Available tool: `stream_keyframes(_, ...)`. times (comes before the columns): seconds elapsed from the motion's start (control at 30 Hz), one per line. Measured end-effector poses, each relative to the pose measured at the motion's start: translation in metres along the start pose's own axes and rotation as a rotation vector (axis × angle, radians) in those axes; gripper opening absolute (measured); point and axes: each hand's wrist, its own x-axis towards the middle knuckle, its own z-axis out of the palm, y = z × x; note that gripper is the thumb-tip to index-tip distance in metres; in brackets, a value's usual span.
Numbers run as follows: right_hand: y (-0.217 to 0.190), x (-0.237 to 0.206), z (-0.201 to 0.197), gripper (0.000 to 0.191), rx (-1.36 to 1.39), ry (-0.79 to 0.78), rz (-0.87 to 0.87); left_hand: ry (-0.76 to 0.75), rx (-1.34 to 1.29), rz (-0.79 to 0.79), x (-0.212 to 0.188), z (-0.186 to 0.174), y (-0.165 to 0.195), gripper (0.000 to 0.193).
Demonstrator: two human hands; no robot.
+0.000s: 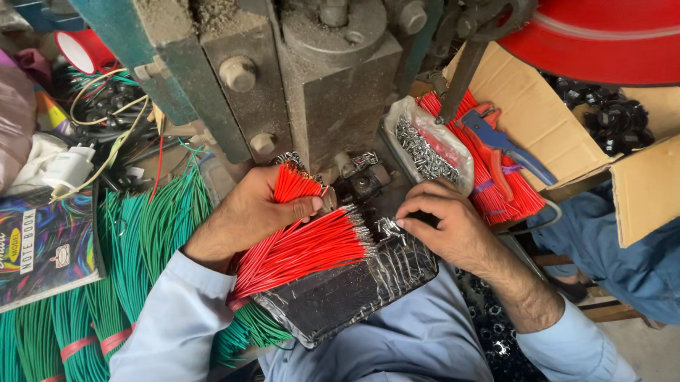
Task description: The person sits at a bench press machine and repeatedly attaches metal terminal connectors to the ends of red insulated wires. They hold a bundle of red wires in one hand, pick a small metal terminal from a tray, insert it under the press, operate the press to crimp it onto the wire end, and set the finished wire aside.
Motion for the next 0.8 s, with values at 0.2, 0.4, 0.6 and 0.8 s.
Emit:
stream_keyframes(0.2,0.004,0.02,0.019,0.01,0.458,0.094,0.163,0.05,0.022,0.004,-0.003,-0.001,-0.002,0.011)
stream_keyframes(0.4,-0.007,0.054,0.054,0.01,0.571,0.098,0.065,0.12,0.079,0.019,-0.005,0.001,0.003,0.008)
stream_keyframes(0.6,-0.006,0.062,0.06,0.009,0.682,0.088,0.086,0.126,0.104,0.011,-0.007,-0.001,0.008,0.011)
stream_keyframes(0.8,-0.001,0.063,0.065,0.009,0.521,0.068,0.06,0.106,0.145,0.05,-0.005,-0.002,0.002,0.011)
